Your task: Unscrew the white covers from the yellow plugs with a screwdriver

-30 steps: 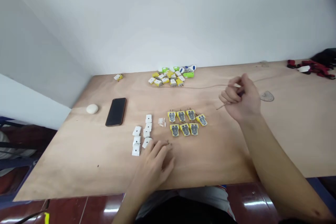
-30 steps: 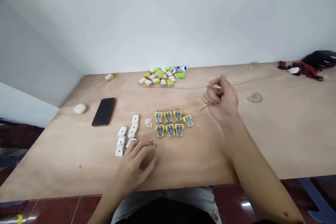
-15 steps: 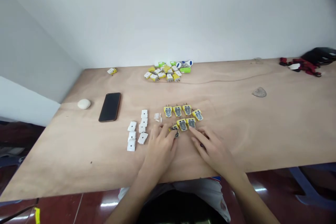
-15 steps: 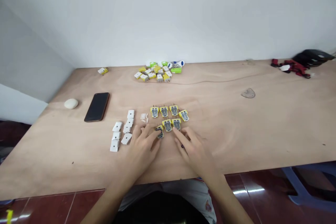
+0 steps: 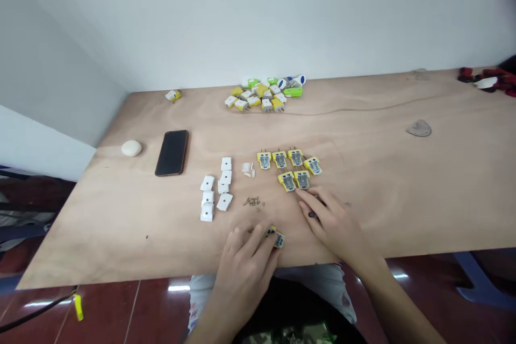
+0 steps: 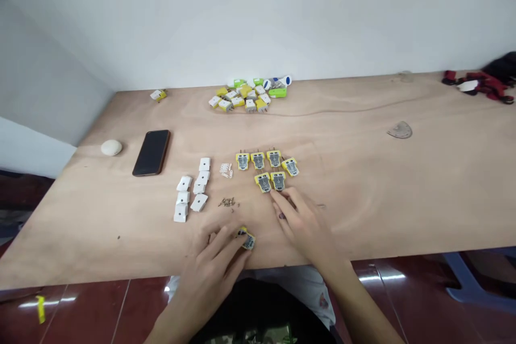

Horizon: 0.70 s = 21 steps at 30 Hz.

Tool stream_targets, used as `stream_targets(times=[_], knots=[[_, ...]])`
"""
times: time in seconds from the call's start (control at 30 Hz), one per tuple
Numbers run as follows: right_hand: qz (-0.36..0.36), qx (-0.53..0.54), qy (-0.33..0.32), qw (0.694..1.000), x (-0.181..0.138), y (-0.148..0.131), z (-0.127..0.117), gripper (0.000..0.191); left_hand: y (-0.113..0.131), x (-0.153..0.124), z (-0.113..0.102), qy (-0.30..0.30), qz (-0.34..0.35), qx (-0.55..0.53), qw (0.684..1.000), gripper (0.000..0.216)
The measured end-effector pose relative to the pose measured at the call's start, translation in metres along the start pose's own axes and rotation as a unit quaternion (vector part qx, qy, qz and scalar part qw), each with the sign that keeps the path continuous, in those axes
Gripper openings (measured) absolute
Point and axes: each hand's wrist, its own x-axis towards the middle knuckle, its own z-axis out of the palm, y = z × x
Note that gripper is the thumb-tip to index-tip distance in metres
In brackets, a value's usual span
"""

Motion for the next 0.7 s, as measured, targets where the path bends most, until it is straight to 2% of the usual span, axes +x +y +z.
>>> stream_targets(times=[0.2, 0.4, 0.53, 0.63, 0.7], knots=[[-0.019, 0.068, 0.033, 0.997, 0.008, -0.02, -0.002, 0.02, -0.022, -0.011, -0.015, 0.048, -0.054, 0.021, 0.997, 0.014], [-0.057, 0.106, -0.012, 0.993, 0.018, -0.042, 0.01, 0.027, -0.041, -0.001, -0.016, 0.04, -0.082, 0.02, 0.996, 0.015], [-0.053, 0.102, -0.031, 0.993, 0.021, -0.047, 0.019, 0.034, -0.052, 0.013, -0.024, 0.0, -0.085, -0.008, 0.996, 0.023], [-0.053, 0.09, -0.035, 0.994, 0.023, -0.05, 0.024, 0.039, -0.067, 0.035, -0.031, 0.003, -0.054, 0.033, 0.998, 0.019], [-0.051, 0.08, -0.035, 0.995, 0.025, -0.052, 0.027, 0.043, -0.079, 0.054, -0.032, -0.021, -0.033, 0.07, 0.997, 0.024]])
